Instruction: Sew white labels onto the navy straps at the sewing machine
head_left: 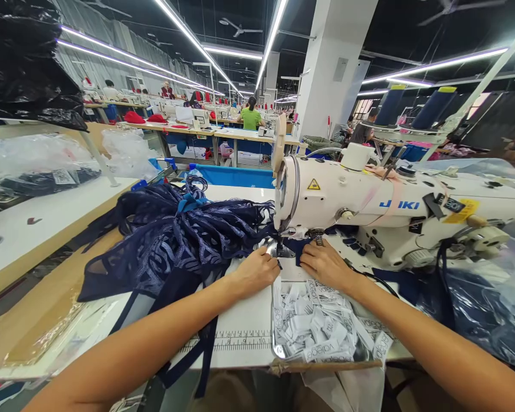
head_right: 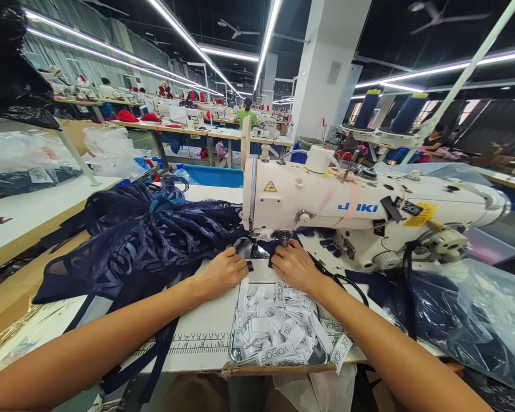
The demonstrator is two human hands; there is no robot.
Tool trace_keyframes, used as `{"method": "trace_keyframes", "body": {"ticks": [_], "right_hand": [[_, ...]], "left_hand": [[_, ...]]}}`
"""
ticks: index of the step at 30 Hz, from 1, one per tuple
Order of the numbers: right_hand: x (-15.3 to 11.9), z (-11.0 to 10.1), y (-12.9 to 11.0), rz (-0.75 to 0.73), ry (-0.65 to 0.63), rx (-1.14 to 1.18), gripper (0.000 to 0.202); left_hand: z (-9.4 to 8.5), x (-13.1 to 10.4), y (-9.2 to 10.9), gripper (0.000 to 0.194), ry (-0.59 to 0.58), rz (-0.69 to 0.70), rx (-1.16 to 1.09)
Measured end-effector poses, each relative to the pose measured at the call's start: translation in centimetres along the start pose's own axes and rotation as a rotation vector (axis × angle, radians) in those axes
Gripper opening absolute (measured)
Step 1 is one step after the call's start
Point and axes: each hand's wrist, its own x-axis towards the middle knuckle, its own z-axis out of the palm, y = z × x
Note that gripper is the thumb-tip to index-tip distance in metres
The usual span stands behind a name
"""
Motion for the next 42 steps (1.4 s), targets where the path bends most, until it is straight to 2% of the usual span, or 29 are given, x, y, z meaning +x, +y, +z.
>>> {"method": "trace_keyframes", "body": {"ticks": [2,4,7,11,15,22,28,32,38,42], "right_hand": [[0.6,-0.1,-0.5,-0.027,-0.003,-0.059,0.027],[1.2,0.0,-1.0,0.006,0.006,-0.022,0.024],[2.1,0.5,-1.5,0.123,0.020,0.213,0.019],[3.0,1.3,-1.8,0.311,0.024,0.554,0.021],[3.5,2.0,-1.9,0.395,0.061,0.707,0.025],[3.4,2.5,-2.2,0.407,0.108,0.758,0.024],[3.2,2.4,-2.3,0.394,0.094,0.686,0.021],[3.2,2.2,-2.3,0.387,0.067,0.671,0.019],[2.8,1.6,-1.6,0.346,-0.007,0.880,0.020],[2.3,1.1,-1.7,0.287,-0.051,0.767,0.019]], "left_hand": [[0.0,0.0,0.0,0.015,0.004,0.003,0.011],[0.1,0.0,0.0,0.016,0.016,0.005,0.022],[0.2,-0.2,0.0,0.017,0.039,-0.008,0.027],[0.4,-0.4,0.0,0.021,0.068,-0.029,0.023],[0.6,-0.3,-0.1,0.024,0.078,-0.042,0.019],[0.5,0.1,-0.1,0.020,0.052,-0.018,0.026],[0.5,0.0,-0.1,0.019,0.086,0.008,0.041],[0.4,0.0,-0.1,0.019,0.091,0.011,0.037],[0.4,0.2,-0.2,0.015,0.058,0.010,0.022],[0.6,0.3,-0.1,0.013,0.053,0.016,0.010]]}}
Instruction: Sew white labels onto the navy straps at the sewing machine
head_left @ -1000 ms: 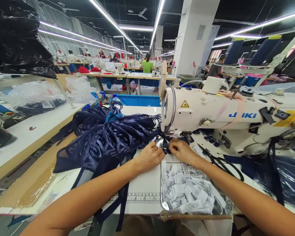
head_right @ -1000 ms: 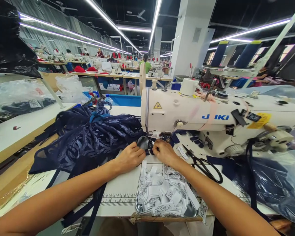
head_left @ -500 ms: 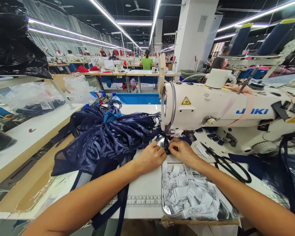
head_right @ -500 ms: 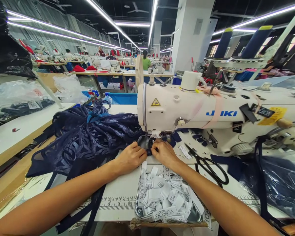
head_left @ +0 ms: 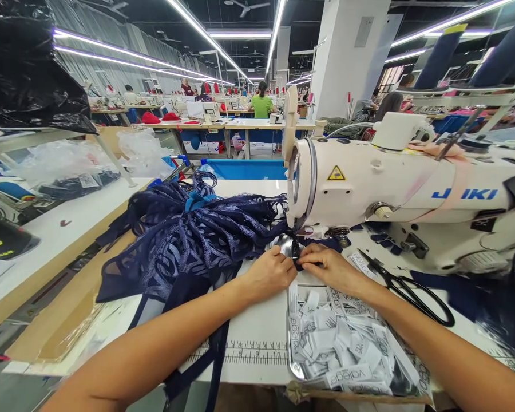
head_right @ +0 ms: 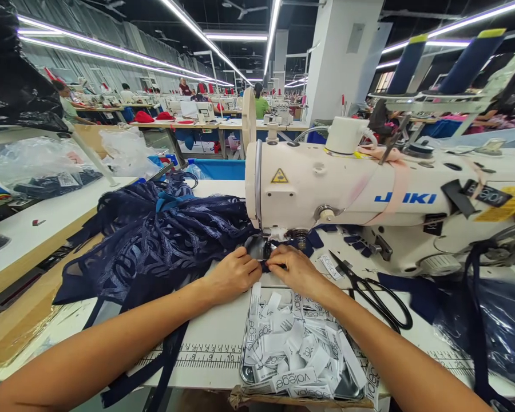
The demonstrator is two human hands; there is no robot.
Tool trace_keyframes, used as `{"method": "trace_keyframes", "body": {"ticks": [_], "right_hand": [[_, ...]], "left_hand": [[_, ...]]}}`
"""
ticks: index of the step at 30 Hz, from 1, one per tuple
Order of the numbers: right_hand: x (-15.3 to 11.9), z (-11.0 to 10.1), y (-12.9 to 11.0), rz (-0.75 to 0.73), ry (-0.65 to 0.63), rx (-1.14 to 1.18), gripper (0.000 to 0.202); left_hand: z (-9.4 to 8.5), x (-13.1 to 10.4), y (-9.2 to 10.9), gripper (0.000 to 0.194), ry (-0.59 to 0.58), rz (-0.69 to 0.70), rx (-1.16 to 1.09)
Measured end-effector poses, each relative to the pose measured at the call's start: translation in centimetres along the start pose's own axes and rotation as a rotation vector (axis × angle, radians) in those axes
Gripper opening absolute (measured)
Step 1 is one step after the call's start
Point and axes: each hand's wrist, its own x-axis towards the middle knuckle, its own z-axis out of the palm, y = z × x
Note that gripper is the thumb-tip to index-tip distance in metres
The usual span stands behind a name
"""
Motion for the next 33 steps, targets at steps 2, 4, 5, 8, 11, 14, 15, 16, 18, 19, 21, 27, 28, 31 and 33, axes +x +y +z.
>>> {"method": "trace_keyframes", "body": {"ticks": [2,4,5,8,11,14,15,16,18,19,21,27,28,31,33], "right_hand": [[-0.4,0.1,-0.5,-0.046,-0.020,-0.150,0.021],[-0.7,0.4,-1.3,-0.076,-0.041,-0.337,0.023],[-0.8,0.6,-1.6,-0.091,-0.046,-0.433,0.024],[-1.2,0.8,-2.5,-0.152,-0.054,-0.651,0.025],[-1.2,0.3,-2.6,-0.264,-0.120,-0.742,0.028],[-1.0,-0.6,-1.6,-0.382,-0.162,-0.766,0.031],[-0.9,-0.9,-1.2,-0.410,-0.162,-0.767,0.032],[-0.8,-1.0,-0.6,-0.427,-0.155,-0.766,0.034],[-0.6,-1.1,0.5,-0.439,-0.118,-0.761,0.037],[-0.5,-1.0,1.0,-0.438,-0.090,-0.758,0.038],[-0.3,-0.8,1.8,-0.431,-0.037,-0.745,0.040],[-0.1,-0.8,2.5,-0.424,-0.005,-0.739,0.044],[-0.1,-0.9,2.5,-0.422,-0.005,-0.746,0.044],[-0.1,-1.2,2.3,-0.405,-0.019,-0.754,0.046],[-0.1,-1.3,2.3,-0.393,-0.029,-0.745,0.047]], "left_hand": [[0.1,0.1,0.0,0.014,-0.019,0.006,-0.015],[0.0,0.1,-0.2,0.015,-0.039,0.004,-0.028],[-0.2,0.0,-0.4,0.016,-0.044,0.001,-0.032],[-1.1,-0.5,-1.2,0.018,-0.044,0.008,-0.059],[-1.8,-1.4,-1.9,0.018,-0.017,0.031,-0.162],[-1.7,-1.7,-1.6,0.012,-0.012,0.024,-0.314],[-1.5,-1.5,-1.3,0.010,-0.030,0.000,-0.349],[-1.3,-1.3,-0.9,0.009,-0.058,-0.033,-0.370],[-1.0,-0.5,-0.2,0.010,-0.127,-0.103,-0.380],[-0.9,0.0,0.1,0.011,-0.160,-0.130,-0.373],[-0.7,0.8,0.5,0.012,-0.211,-0.159,-0.358],[0.2,1.9,1.0,0.013,-0.207,-0.189,-0.302],[0.3,1.9,1.0,0.013,-0.194,-0.195,-0.290],[0.8,1.9,1.2,0.012,-0.167,-0.207,-0.257],[0.9,1.9,1.2,0.011,-0.155,-0.211,-0.242]]}}
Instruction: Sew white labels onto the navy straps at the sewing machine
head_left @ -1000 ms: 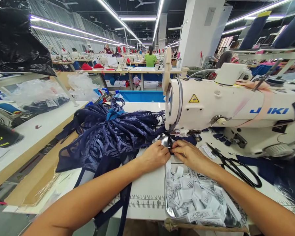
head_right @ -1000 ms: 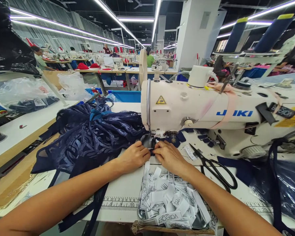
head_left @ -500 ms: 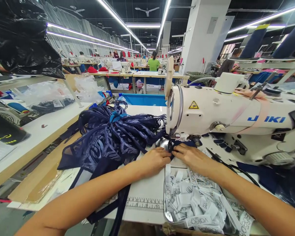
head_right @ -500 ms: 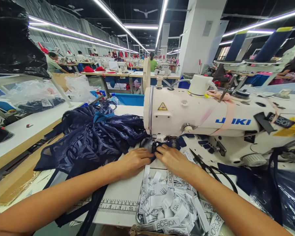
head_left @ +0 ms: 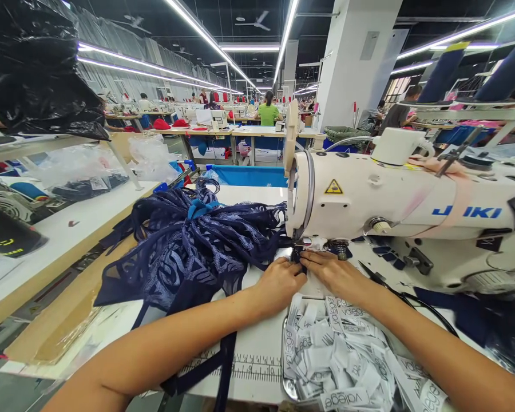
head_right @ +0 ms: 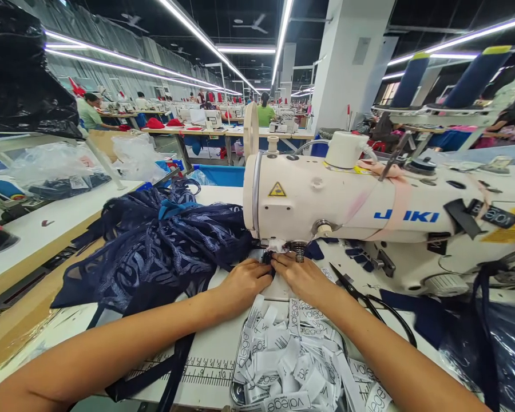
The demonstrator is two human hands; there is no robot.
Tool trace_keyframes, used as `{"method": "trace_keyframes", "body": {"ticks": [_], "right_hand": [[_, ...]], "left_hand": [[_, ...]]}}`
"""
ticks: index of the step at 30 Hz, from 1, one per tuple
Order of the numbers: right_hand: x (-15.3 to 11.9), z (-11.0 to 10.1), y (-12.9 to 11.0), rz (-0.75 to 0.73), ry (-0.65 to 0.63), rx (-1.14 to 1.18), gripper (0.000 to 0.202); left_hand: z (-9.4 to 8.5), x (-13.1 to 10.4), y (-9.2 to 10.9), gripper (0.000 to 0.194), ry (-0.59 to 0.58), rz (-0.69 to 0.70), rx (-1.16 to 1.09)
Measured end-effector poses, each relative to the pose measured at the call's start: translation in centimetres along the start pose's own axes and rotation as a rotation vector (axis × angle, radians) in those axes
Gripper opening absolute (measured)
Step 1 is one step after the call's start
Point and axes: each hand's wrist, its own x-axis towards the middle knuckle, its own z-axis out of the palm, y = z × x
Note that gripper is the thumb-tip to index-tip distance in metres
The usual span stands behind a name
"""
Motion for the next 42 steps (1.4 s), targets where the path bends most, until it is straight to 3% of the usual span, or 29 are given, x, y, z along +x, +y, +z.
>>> {"method": "trace_keyframes", "body": {"ticks": [14,22,32,42], "right_hand": [[0.2,0.5,0.1,0.059,0.028,0.064,0.046],[0.6,-0.6,0.0,0.060,-0.005,0.047,0.044],[0.9,0.2,0.8,0.112,0.022,0.104,0.039],[0.1,-0.4,0.0,0.076,0.020,0.220,0.030]], "left_hand": [[-0.4,0.7,0.2,0.013,-0.023,-0.050,-0.002],[0.3,1.1,0.0,0.009,0.033,-0.063,0.035],[0.1,1.0,0.1,0.010,0.050,-0.086,0.043],[-1.1,-1.2,-3.9,0.023,0.022,0.002,-0.160]]}}
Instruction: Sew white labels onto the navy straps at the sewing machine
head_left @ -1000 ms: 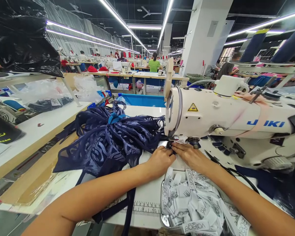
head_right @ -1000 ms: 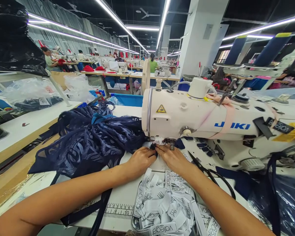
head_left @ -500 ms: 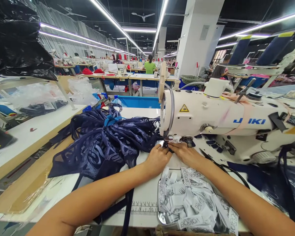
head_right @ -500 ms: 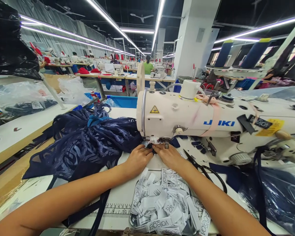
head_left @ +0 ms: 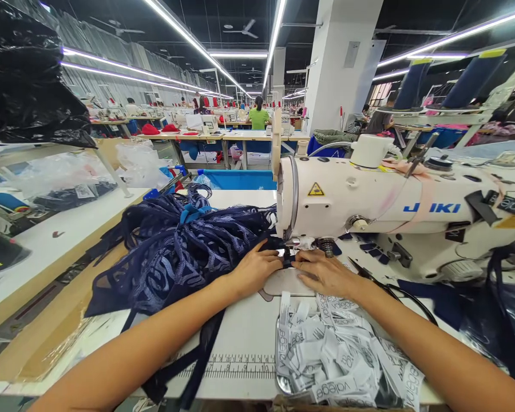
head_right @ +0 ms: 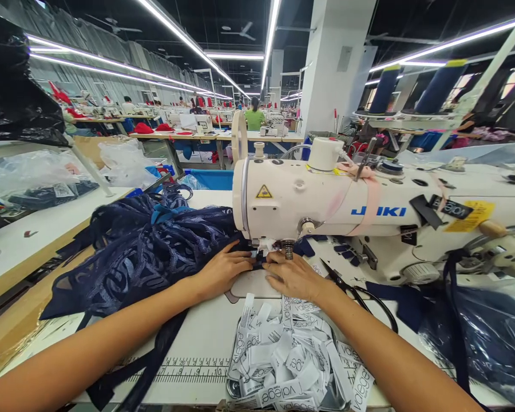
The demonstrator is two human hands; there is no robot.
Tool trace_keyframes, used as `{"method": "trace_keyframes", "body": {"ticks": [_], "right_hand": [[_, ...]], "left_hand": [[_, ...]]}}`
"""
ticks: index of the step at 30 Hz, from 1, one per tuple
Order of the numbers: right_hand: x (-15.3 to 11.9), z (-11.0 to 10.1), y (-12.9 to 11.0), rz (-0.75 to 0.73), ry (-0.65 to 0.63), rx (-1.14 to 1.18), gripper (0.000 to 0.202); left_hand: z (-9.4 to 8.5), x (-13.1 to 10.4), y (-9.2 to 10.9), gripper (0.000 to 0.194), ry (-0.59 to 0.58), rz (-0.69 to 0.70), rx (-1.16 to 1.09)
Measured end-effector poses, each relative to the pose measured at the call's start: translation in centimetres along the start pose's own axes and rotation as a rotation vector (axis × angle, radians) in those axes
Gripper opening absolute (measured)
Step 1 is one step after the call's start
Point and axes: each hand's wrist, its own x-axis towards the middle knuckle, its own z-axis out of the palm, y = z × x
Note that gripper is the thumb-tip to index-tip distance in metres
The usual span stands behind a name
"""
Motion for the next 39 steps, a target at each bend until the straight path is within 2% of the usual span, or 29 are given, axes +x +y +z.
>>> {"method": "trace_keyframes", "body": {"ticks": [5,13,18,20,24,26,28,32,35,39], "right_hand": [[-0.1,1.2,-0.1,-0.008,0.066,0.033,0.032],[-0.1,2.5,1.8,-0.038,0.169,0.281,0.029],[-0.1,1.6,1.2,-0.106,0.129,0.094,0.031],[-0.1,1.3,0.7,-0.118,0.115,0.014,0.031],[-0.2,1.1,0.2,-0.098,0.080,-0.040,0.029],[-0.2,1.1,0.1,-0.077,0.083,-0.042,0.028],[-0.3,1.1,-0.1,-0.064,0.103,-0.038,0.028],[-0.3,1.1,-0.3,-0.067,0.131,-0.039,0.028],[-0.3,1.1,-0.3,-0.063,0.137,-0.047,0.027],[-0.3,1.3,-0.2,-0.078,0.148,-0.049,0.027]], "left_hand": [[0.1,-0.4,-0.3,0.032,-0.029,-0.019,-0.005],[-0.4,-0.3,0.6,0.031,-0.090,-0.005,0.086],[-0.5,-0.3,0.2,0.031,-0.097,0.009,0.068],[-0.4,-0.3,-0.4,0.033,-0.060,-0.025,0.033],[0.1,-0.1,-1.6,0.041,0.097,-0.165,-0.036],[0.2,-0.1,-1.8,0.041,0.143,-0.165,-0.057],[0.2,-0.2,-1.5,0.038,0.156,-0.108,-0.063],[0.1,-0.5,-0.5,0.033,0.087,0.004,-0.035],[0.1,-0.7,-0.1,0.035,-0.002,0.006,-0.032],[0.1,-0.7,-0.2,0.037,-0.055,-0.007,-0.037]]}}
